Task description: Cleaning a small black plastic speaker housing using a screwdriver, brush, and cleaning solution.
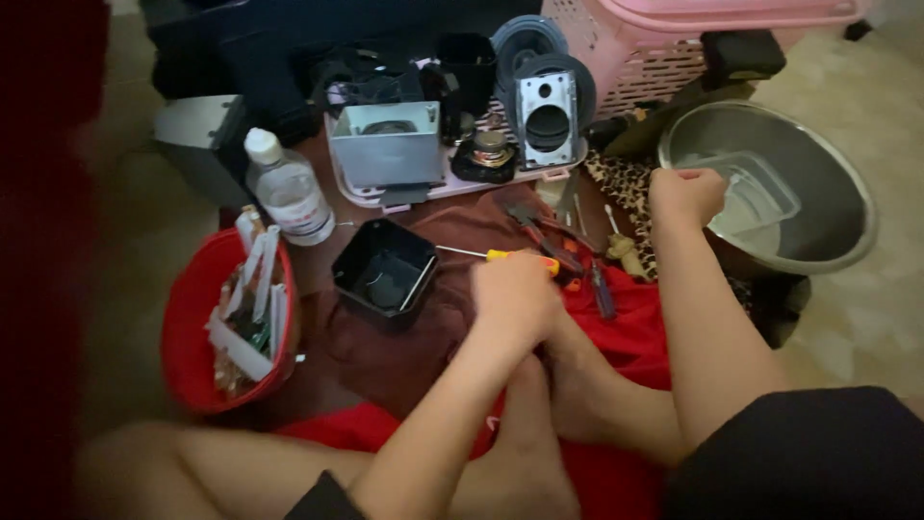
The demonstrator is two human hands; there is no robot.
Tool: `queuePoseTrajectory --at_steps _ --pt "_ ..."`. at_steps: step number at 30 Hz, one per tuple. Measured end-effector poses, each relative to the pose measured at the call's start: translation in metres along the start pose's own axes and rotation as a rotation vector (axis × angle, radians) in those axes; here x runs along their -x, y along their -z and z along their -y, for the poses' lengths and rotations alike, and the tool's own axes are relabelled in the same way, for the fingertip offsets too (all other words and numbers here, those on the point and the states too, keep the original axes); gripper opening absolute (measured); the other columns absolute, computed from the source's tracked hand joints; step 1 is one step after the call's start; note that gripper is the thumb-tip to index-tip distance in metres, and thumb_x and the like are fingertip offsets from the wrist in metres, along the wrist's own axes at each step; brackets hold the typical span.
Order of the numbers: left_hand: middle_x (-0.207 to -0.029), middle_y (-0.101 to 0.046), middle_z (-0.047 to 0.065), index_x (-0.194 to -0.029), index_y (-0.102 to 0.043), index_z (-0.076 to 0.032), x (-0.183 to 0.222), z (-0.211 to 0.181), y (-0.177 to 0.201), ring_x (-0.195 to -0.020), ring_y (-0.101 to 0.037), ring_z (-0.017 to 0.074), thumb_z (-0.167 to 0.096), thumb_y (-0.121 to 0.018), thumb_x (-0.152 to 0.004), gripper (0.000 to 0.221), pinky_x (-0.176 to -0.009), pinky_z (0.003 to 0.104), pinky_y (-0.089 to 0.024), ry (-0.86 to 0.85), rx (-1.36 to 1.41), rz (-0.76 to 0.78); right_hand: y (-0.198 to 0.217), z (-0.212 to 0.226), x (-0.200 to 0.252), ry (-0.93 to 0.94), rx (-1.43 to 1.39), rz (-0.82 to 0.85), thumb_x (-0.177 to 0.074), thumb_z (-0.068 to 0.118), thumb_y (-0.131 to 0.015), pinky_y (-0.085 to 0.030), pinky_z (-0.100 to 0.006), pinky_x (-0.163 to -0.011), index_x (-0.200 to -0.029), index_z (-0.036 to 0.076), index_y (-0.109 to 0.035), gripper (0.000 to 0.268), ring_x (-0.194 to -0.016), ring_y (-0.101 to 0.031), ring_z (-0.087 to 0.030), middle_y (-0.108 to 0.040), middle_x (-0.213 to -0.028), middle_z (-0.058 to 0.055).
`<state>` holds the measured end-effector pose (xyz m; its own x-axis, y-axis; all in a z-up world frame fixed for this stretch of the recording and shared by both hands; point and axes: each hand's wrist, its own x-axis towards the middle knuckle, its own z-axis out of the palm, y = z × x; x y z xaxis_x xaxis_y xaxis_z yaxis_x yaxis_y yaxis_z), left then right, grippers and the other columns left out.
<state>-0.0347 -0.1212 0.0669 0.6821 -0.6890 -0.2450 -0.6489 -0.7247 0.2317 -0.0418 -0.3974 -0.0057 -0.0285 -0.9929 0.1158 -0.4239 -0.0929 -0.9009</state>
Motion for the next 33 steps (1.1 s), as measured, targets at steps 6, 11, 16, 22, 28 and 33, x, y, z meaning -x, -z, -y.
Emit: queuePoseTrajectory --at_steps 6,11,16,22,28,33 --pt "-0.079 -0.064 0.02 -0.082 -0.063 0.001 -0.039 -0.019 -0.028 -0.084 -0.063 0.041 -0.025 -0.046 -0.08 0.031 -0.069 0.052 -0.05 -0.325 0.308 -0.098 0.029 0.016 -0.003 -0.14 0.079 -0.026 -0.067 0.013 -0.064 -0.051 -0.046 -0.081 -0.1 0.003 -0.059 0.035 -0.101 -0.056 -0.035 -0.057 -0.105 -0.017" --pt "-0.077 -0.063 0.019 -0.088 -0.058 -0.001 -0.055 -0.009 -0.052 -0.083 -0.063 0.0408 -0.03 -0.032 -0.091 0.039 -0.073 0.05 -0.049 -0.285 0.297 -0.061 0.034 0.02 0.056 0.139 0.248 0.179 -0.071 0.013 -0.062 -0.045 -0.048 -0.076 -0.076 0.005 -0.066 0.011 -0.094 -0.057 -0.042 -0.063 -0.087 -0.022" --pt "-0.073 -0.063 0.016 -0.084 -0.06 -0.005 -0.047 -0.009 -0.059 -0.078 -0.064 0.04 -0.036 -0.032 -0.092 0.042 -0.069 0.049 -0.05 -0.245 0.289 -0.142 0.023 -0.002 0.027 0.187 0.253 0.093 -0.066 0.013 -0.058 -0.047 -0.045 -0.073 -0.074 0.007 -0.063 0.011 -0.086 -0.059 -0.037 -0.062 -0.076 -0.014" --pt "-0.069 -0.062 0.018 -0.078 -0.062 -0.004 -0.038 -0.009 -0.062 -0.072 -0.063 0.041 -0.041 -0.032 -0.091 0.049 -0.061 0.049 -0.05 -0.249 0.303 -0.272 0.025 -0.002 -0.031 0.014 0.237 -0.048 -0.07 0.011 -0.057 -0.049 -0.046 -0.08 -0.091 0.003 -0.056 0.022 -0.095 -0.058 -0.034 -0.059 -0.093 -0.017" --pt "-0.062 -0.059 0.017 -0.07 -0.058 -0.001 -0.039 -0.002 -0.067 -0.049 -0.054 0.036 -0.031 -0.044 -0.088 0.038 -0.047 0.042 -0.044 -0.247 0.394 -0.493 0.011 -0.035 -0.088 -0.081 0.45 0.024 -0.07 0.018 -0.064 -0.048 -0.039 -0.077 -0.108 0.001 -0.055 0.042 -0.094 -0.057 -0.035 -0.055 -0.107 -0.02" --pt "-0.064 -0.06 0.017 -0.073 -0.057 -0.004 -0.048 0.002 -0.063 -0.053 -0.056 0.0374 -0.031 -0.043 -0.088 0.034 -0.053 0.044 -0.045 -0.214 0.385 -0.342 0.005 -0.058 -0.135 -0.174 0.675 0.173 -0.059 0.024 -0.077 -0.046 -0.038 -0.082 -0.115 -0.008 -0.048 0.071 -0.101 -0.053 -0.034 -0.049 -0.115 -0.026"
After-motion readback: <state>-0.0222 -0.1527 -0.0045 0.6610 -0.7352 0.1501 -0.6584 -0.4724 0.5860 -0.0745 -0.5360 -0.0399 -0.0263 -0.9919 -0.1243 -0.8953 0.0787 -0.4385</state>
